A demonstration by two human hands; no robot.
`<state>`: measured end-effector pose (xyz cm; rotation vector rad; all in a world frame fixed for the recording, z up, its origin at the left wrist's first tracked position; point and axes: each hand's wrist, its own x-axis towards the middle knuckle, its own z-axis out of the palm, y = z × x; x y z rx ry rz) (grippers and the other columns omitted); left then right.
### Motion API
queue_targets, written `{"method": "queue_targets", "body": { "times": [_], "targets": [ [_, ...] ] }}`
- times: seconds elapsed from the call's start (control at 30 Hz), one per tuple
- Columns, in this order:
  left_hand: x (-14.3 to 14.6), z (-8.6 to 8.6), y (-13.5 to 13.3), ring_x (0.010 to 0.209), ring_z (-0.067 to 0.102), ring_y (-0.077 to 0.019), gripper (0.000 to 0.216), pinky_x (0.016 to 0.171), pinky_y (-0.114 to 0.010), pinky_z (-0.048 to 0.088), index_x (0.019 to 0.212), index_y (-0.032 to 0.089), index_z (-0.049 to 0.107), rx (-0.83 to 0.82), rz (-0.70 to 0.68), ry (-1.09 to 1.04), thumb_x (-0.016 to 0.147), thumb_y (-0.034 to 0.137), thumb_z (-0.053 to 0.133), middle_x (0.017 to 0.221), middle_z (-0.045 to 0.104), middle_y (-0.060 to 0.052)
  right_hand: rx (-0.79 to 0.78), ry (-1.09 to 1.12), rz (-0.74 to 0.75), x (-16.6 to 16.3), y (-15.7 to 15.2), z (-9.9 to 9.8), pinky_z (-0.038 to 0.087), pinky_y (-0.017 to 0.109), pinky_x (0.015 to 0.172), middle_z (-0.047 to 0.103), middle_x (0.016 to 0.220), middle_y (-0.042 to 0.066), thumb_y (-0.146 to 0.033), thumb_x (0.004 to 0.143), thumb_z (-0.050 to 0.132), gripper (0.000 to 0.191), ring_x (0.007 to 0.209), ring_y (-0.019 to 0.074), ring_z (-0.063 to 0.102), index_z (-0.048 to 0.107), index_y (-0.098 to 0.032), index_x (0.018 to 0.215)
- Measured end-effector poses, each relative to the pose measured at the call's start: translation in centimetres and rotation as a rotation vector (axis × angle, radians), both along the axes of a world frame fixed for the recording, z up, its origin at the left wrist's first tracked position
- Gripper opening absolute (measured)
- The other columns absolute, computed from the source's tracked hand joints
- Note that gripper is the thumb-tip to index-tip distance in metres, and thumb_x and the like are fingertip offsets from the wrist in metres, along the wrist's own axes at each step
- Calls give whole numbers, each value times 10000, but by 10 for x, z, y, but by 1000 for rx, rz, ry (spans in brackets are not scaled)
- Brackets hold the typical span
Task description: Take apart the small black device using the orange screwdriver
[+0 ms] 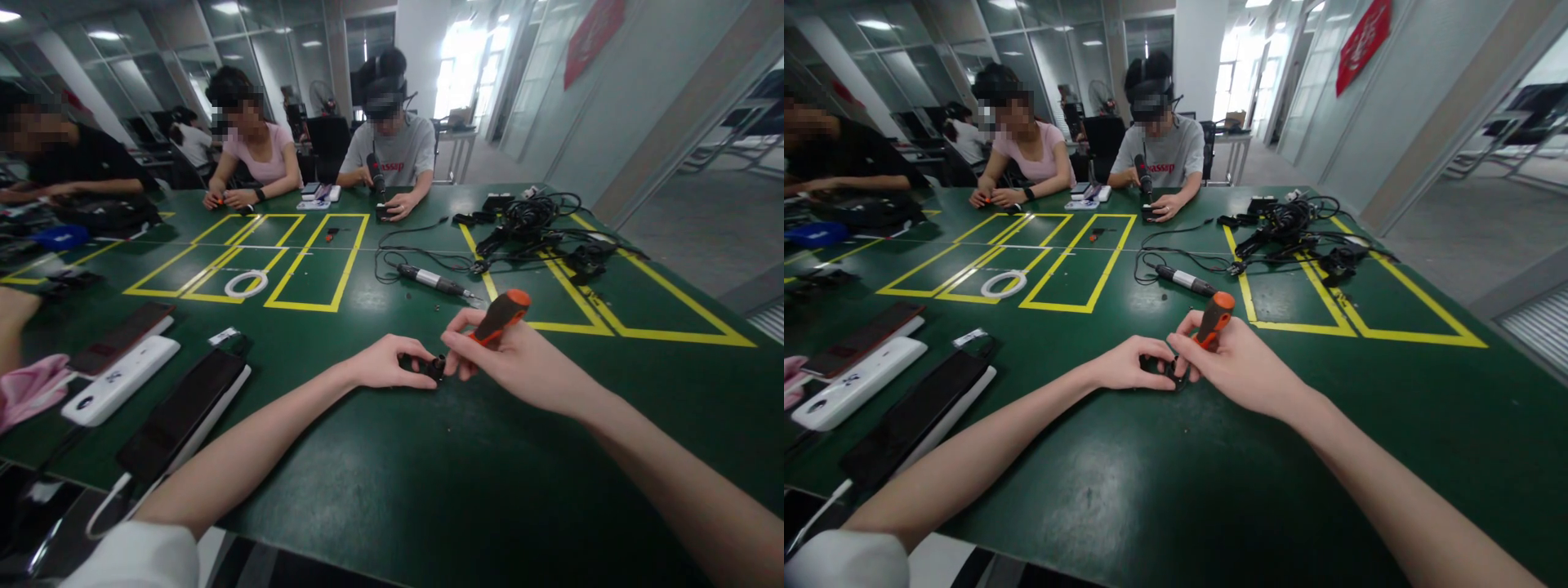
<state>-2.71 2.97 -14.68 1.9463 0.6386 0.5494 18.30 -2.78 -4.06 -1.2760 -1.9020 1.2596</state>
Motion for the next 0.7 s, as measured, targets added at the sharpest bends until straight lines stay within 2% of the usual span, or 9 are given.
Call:
{"method": "queue_targets", "body": {
  "times": [0.1, 0.2, 0.33, 0.53, 0.7],
  "targets": [
    [0, 0, 1, 811, 618, -142, 324, 779, -271, 493, 1019, 150, 797, 12, 5, -7, 795, 380, 840, 939, 731, -50, 143, -98, -12, -1, -2, 0, 503, 329, 659, 653, 759, 15, -421, 963, 500, 204, 662, 185, 617, 525, -228, 902],
    [0, 1, 1, 814, 616, -138, 306, 777, -259, 481, 1008, 160, 803, 34, 15, 23, 793, 374, 843, 922, 726, -38, 274, -199, -40, -3, -4, 2, 477, 334, 694, 592, 766, 3, -380, 950, 504, 181, 695, 188, 577, 491, -235, 841],
    [-1, 2, 1, 815, 614, -135, 294, 769, -255, 469, 1002, 161, 806, 38, 13, 23, 800, 372, 838, 932, 724, -36, 238, -196, -47, -3, -4, 1, 458, 322, 668, 537, 736, -4, -412, 949, 490, 240, 672, 182, 520, 454, -238, 788],
    [-1, 0, 1, 782, 606, -122, 318, 759, -258, 468, 1041, 156, 801, 12, 19, 1, 799, 358, 838, 958, 717, -41, 186, -186, -82, -4, -2, -2, 451, 304, 634, 523, 743, -9, -277, 881, 518, 59, 659, 180, 517, 489, -229, 900],
    [0, -3, 1, 787, 615, -122, 338, 765, -257, 472, 1059, 165, 801, -9, 41, 14, 783, 353, 853, 974, 723, -44, 195, -170, -54, -6, -4, 0, 430, 283, 604, 535, 728, -21, -191, 784, 552, 171, 625, 166, 519, 511, -219, 948]
  ]
}}
